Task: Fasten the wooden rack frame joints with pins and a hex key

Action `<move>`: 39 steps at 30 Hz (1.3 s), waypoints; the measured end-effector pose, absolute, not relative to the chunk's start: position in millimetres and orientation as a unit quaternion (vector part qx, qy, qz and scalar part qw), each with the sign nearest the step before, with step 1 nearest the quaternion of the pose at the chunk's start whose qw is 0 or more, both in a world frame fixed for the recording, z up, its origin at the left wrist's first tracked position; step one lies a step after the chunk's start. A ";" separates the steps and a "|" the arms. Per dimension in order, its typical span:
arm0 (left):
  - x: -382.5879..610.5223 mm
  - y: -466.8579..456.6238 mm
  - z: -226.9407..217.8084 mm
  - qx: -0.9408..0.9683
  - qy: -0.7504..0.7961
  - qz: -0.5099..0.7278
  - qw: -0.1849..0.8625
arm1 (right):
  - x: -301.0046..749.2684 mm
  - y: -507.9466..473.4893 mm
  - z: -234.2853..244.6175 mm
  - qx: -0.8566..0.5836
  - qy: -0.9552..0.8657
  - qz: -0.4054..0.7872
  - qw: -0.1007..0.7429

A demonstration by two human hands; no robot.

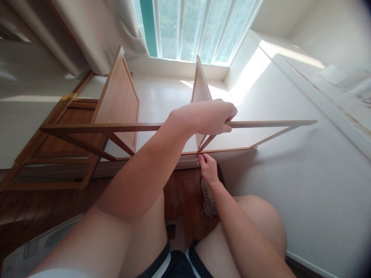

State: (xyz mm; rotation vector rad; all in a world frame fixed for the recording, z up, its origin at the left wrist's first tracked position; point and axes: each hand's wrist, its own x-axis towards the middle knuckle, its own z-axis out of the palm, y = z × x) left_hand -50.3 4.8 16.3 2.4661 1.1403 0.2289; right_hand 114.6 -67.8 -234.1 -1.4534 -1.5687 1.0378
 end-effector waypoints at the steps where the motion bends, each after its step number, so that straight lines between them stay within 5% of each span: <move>1: -50.3 4.7 16.2 0.885 0.410 0.083 0.206 | 114.3 -67.7 -234.1 -0.568 -0.616 0.402 0.370; 12: -51.1 4.7 15.4 0.883 0.415 0.073 0.207 | 111.1 -67.6 -241.0 -0.573 -0.622 0.394 0.361; 26: -51.4 5.1 15.8 0.880 0.418 0.068 0.213 | 89.1 -73.4 -243.0 -0.441 -0.264 0.731 0.448; 39: -49.7 6.4 14.7 0.881 0.419 0.077 0.207 | 89.4 -73.6 -239.3 -0.492 -0.239 0.675 0.495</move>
